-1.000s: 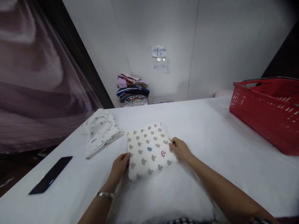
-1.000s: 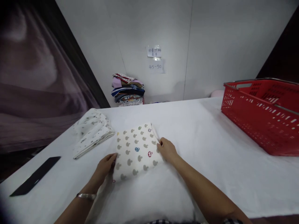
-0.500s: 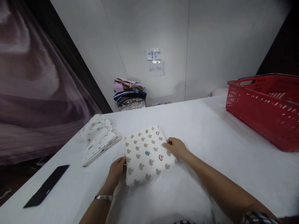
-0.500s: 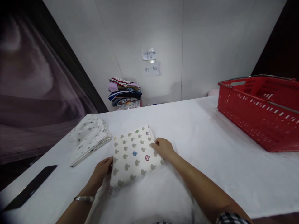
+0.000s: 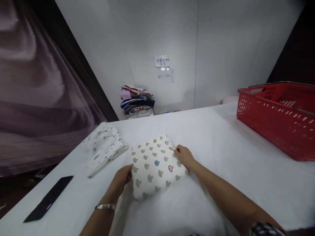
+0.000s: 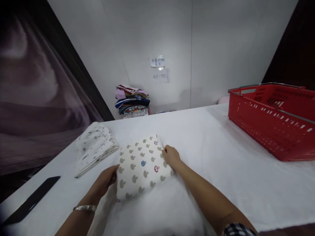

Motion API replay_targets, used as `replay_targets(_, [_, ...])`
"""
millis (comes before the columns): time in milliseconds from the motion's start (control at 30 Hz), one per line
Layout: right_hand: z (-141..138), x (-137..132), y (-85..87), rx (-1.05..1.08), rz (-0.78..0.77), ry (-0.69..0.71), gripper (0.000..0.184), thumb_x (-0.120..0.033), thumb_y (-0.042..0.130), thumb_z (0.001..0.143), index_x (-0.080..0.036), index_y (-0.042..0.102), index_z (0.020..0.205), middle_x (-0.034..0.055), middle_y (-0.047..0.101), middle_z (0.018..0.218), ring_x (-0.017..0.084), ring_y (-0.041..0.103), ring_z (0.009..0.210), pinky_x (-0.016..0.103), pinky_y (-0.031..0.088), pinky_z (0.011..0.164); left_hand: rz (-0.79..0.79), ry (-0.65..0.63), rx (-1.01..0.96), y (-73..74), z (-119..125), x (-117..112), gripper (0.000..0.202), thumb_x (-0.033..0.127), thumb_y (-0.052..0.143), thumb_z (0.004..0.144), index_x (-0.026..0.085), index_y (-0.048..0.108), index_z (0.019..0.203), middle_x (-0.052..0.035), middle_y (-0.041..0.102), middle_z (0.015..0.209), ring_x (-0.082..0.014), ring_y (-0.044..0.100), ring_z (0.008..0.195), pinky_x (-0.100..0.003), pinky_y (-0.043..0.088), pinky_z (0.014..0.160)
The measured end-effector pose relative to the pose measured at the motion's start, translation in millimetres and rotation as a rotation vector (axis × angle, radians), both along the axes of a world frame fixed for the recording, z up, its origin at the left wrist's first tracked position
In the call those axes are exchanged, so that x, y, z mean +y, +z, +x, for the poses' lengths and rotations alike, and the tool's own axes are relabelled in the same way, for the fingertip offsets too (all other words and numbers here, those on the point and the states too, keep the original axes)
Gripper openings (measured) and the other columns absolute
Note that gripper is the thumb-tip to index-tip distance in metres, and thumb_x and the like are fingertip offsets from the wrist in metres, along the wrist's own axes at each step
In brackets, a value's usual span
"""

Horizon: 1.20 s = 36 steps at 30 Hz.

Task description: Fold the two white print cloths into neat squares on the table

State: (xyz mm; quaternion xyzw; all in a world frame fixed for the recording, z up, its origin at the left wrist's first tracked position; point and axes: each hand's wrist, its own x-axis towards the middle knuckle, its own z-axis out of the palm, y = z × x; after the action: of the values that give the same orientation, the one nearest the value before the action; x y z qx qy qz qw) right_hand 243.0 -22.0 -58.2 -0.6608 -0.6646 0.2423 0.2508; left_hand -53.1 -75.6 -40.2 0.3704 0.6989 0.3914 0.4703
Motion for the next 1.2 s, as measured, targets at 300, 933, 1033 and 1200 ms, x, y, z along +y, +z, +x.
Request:
replay_targets(300, [-4, 4, 7.5, -0.011, -0.029, 0.051, 0.027, -0.045, 0.045, 0.085, -0.021, 0.055, 0.080, 0.0026, 0.063, 0.080, 0.016, 0.054, 0.071, 0.024, 0.029, 0.057, 0.018, 0.067, 0.106, -1.3, 7, 3, 0.047, 0.058, 0.065, 0.055, 0.014, 0.061, 0.071, -0.0014, 0.059, 0.060, -0.0160, 0.054, 0.056, -0.028, 0.042, 0.054])
replay_targets(933, [-18, 20, 0.0, -0.104, 0.022, 0.012, 0.024, -0.036, 0.039, 0.090, -0.020, 0.057, 0.088, 0.0038, 0.065, 0.086, 0.016, 0.056, 0.078, 0.025, 0.029, 0.060, 0.081, 0.135, 0.303, -7.2, -8, 35, 0.027, 0.038, 0.061, 0.059, 0.013, 0.063, 0.070, -0.0020, 0.061, 0.062, -0.0188, 0.056, 0.064, -0.028, 0.041, 0.057])
replay_targets(1033, [-16, 20, -1.3, -0.109, 0.018, 0.010, 0.025, -0.036, 0.039, 0.089, -0.021, 0.058, 0.087, 0.0037, 0.066, 0.086, 0.016, 0.056, 0.077, 0.025, 0.029, 0.060, 0.028, 0.096, 0.276, -9.8, -10, 36, 0.030, 0.040, 0.063, 0.060, 0.012, 0.062, 0.071, -0.0048, 0.064, 0.065, -0.0203, 0.058, 0.066, -0.029, 0.044, 0.059])
replay_targets(1200, [-19, 29, 5.9, -0.098, -0.001, 0.033, 0.030, -0.045, 0.041, 0.088, -0.021, 0.058, 0.087, 0.0041, 0.066, 0.087, 0.017, 0.057, 0.077, 0.025, 0.031, 0.060, -0.054, 0.111, 0.091, -3.1, -10, 44, 0.045, 0.055, 0.060, 0.064, 0.013, 0.060, 0.079, -0.0047, 0.064, 0.070, -0.0176, 0.059, 0.060, -0.030, 0.047, 0.059])
